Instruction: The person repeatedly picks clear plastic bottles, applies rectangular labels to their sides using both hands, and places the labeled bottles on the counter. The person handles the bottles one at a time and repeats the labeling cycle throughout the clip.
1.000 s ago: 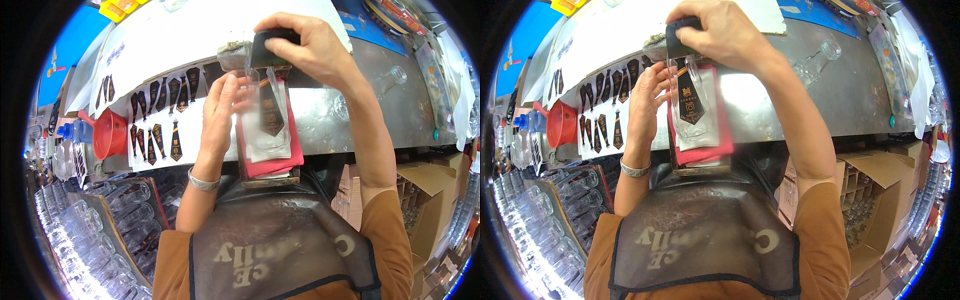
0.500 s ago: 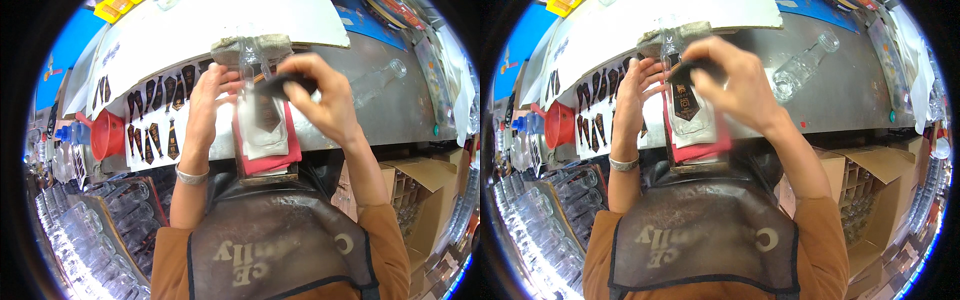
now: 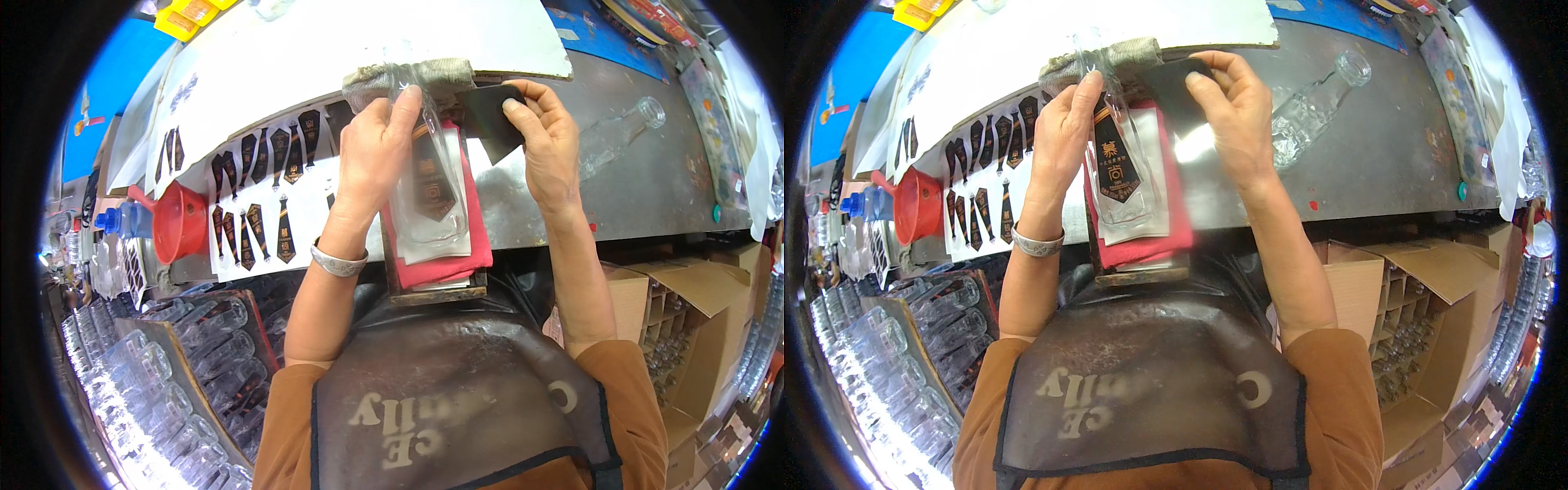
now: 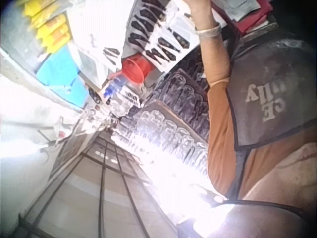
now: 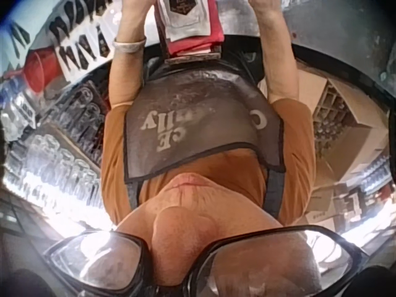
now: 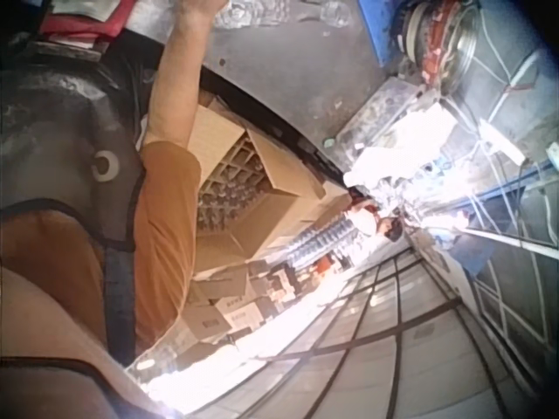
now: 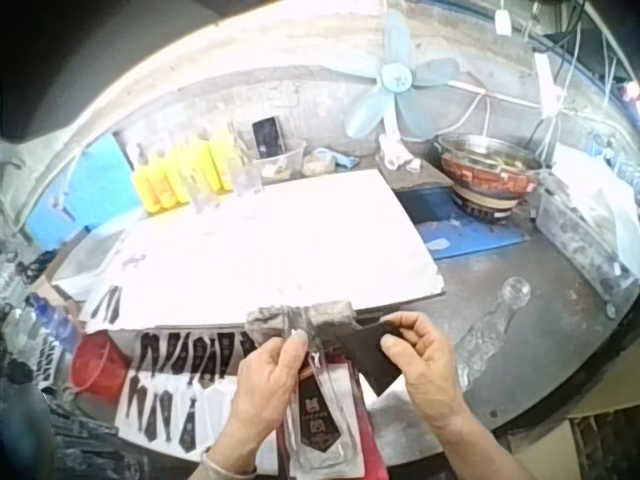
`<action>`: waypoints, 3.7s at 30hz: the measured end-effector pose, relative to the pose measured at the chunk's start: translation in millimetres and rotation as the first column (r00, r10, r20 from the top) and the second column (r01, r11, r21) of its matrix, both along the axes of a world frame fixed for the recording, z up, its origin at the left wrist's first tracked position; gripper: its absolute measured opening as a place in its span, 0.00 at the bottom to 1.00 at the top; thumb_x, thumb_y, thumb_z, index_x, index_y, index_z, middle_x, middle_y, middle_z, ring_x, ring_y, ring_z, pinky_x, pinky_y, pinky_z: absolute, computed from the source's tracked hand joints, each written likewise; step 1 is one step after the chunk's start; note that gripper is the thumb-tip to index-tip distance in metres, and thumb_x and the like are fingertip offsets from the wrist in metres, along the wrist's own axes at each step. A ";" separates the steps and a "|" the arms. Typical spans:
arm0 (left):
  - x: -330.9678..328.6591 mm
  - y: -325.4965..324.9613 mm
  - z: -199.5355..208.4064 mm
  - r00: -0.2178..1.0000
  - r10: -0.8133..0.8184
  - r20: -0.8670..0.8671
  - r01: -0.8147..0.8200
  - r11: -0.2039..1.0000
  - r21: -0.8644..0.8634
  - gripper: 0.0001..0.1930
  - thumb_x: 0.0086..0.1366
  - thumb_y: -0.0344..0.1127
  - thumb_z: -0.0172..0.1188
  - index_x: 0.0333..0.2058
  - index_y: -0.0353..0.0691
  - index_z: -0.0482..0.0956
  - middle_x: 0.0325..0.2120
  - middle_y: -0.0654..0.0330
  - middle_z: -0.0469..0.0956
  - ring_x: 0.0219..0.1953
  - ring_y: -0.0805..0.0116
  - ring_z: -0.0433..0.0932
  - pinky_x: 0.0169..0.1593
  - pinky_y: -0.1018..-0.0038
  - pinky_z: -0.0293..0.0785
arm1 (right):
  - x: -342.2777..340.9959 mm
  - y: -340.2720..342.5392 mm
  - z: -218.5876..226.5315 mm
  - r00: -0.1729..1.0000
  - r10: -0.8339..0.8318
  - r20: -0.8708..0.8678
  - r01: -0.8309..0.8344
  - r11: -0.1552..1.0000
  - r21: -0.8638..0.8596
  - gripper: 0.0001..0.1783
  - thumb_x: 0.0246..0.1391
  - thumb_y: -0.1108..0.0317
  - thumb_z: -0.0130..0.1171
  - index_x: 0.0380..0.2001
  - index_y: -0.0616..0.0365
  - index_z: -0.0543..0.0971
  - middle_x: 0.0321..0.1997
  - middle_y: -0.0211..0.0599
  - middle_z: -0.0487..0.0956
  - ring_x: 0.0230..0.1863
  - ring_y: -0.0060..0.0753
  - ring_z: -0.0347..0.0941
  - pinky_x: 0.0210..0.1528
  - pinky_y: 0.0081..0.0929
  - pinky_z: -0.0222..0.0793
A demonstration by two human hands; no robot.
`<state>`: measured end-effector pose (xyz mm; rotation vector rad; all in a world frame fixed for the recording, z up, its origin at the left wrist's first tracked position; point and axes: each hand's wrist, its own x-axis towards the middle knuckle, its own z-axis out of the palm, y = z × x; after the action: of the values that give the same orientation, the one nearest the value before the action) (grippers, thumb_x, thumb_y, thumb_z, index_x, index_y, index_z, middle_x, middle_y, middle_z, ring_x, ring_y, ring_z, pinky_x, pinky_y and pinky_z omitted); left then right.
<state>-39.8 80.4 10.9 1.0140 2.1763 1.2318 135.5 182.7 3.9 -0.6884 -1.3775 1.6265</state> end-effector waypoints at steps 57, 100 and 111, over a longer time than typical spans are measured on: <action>55.2 -93.5 -6.5 0.823 -0.315 -0.473 0.364 0.932 0.013 0.60 0.45 0.32 0.78 0.71 0.33 0.46 0.70 0.35 0.51 0.70 0.40 0.59 0.68 0.60 0.64 | 9.0 -11.3 37.1 0.895 0.099 0.435 -0.338 0.789 0.514 0.13 0.54 0.75 0.60 0.44 0.62 0.81 0.42 0.39 0.84 0.42 0.24 0.78 0.46 0.27 0.75; -341.5 -53.0 12.5 0.638 0.216 -0.739 -0.496 0.850 -0.180 0.43 0.66 0.64 0.52 0.66 0.32 0.63 0.68 0.42 0.61 0.73 0.47 0.53 0.71 0.42 0.43 | 49.1 -62.5 15.4 0.722 -0.057 0.690 -0.316 0.860 0.401 0.17 0.55 0.71 0.64 0.48 0.65 0.80 0.32 0.40 0.84 0.27 0.31 0.78 0.30 0.25 0.71; -189.1 -106.0 19.3 0.603 0.011 -0.798 -0.294 0.933 -0.209 0.38 0.65 0.60 0.58 0.60 0.31 0.71 0.58 0.38 0.72 0.66 0.41 0.64 0.69 0.48 0.51 | 54.0 -63.3 9.3 0.761 -0.013 0.649 -0.337 0.847 0.411 0.25 0.50 0.74 0.68 0.54 0.63 0.78 0.39 0.40 0.84 0.23 0.26 0.70 0.27 0.24 0.67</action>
<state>-228.8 -25.6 30.2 1.4194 3.0626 0.4241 189.5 119.4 13.2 -0.8397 -2.3218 1.0807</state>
